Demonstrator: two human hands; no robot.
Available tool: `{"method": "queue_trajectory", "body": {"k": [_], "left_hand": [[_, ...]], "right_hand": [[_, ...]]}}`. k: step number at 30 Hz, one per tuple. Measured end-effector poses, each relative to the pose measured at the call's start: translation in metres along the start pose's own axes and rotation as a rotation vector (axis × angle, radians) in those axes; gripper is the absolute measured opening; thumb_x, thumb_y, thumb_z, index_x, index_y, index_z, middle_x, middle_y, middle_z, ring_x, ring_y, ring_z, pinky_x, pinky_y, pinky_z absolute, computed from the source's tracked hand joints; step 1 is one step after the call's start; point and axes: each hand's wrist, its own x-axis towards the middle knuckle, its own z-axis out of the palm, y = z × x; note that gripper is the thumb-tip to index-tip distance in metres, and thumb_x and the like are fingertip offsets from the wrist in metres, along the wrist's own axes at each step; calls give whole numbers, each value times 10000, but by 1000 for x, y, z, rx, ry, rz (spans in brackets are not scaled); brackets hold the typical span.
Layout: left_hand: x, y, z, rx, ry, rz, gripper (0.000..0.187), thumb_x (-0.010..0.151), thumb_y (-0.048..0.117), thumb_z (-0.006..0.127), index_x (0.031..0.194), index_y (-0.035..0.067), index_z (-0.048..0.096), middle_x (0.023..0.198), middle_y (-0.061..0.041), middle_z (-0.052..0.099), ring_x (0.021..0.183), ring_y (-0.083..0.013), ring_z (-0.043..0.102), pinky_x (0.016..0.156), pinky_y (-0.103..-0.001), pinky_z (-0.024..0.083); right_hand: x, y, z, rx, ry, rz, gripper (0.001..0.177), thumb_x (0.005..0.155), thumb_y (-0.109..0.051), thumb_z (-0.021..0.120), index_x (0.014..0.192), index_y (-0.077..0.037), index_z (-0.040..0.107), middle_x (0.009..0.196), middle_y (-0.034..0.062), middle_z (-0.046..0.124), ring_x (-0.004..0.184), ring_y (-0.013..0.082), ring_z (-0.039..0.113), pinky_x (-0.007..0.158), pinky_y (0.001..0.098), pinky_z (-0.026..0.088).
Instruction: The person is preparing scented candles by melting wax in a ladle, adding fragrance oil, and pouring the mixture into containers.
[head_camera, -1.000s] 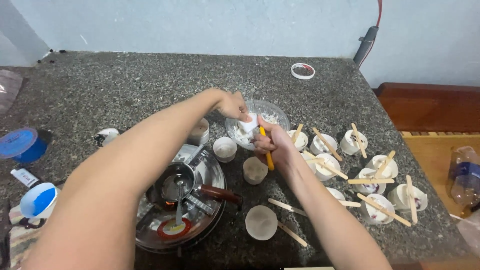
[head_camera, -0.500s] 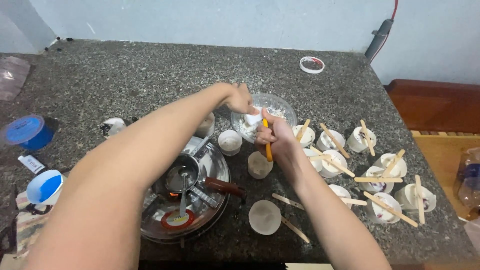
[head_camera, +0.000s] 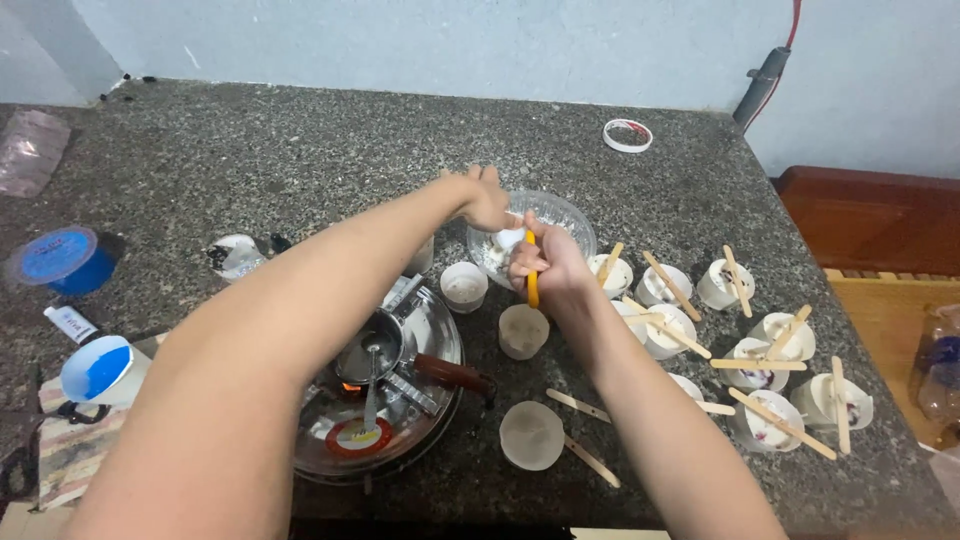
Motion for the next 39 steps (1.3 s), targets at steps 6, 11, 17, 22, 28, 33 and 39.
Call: {"method": "queue_trajectory", "body": {"k": [6,11,17,22,28,33,39], "left_hand": [[15,5,9,-23,14,-62,693,1019,538,388,1489,41,496,1543,-229,200,1475,-417,84,1144,-761,32],[43,1,24,-26,48,-128,697,997,535,401,1459,23,509,1604,-220,126,1514,-402,-5,1097,-829,-47],[-5,10,8,-24,57,-23,659,1044,481,382,1485,2,483,1594,-235,140,1512,-408,-3,1125,-790,-73],[-4,2,2,0,136,99,591,1054,475,388,1333,9,620,1499,-209,264,1470,-392,99,1104,-819,-59],[-7,1,4,14,185,203,576,1061,456,385,1308,-6,624,1427,-222,343,1447,-413,167,1113,-814,-15],[21,-8,24,35,266,237,546,1042,508,430,1249,50,641,1362,-134,319,1379,-370,206,1094,-803,49],[20,-14,30,2,286,249,535,1052,492,416,1227,35,634,1313,-112,311,1355,-348,194,1096,-749,66]], "right_hand": [[29,-4,-16,21,-11,37,379,1054,-456,510,830,-159,437,551,-107,245,325,14,249,407,207,255],[37,-4,-21,4,-14,39,354,1066,-447,482,866,-156,510,555,-105,218,325,19,226,404,194,239],[11,-11,-19,-61,-77,65,332,1047,-455,537,893,-162,515,558,-111,275,315,-5,248,390,186,265],[-7,-29,-28,-171,-133,43,351,1046,-469,551,879,-165,498,560,-117,246,304,-11,237,361,187,254],[-43,-39,-19,-302,-153,50,435,1031,-501,580,808,-151,449,546,-112,237,286,-7,239,344,185,276],[-43,-43,-26,-343,-166,48,446,1037,-491,578,799,-142,435,554,-107,241,279,-15,261,337,163,280],[-32,-43,-30,-360,-186,67,434,1051,-462,556,802,-133,424,548,-100,242,273,-11,258,323,174,279]]}}
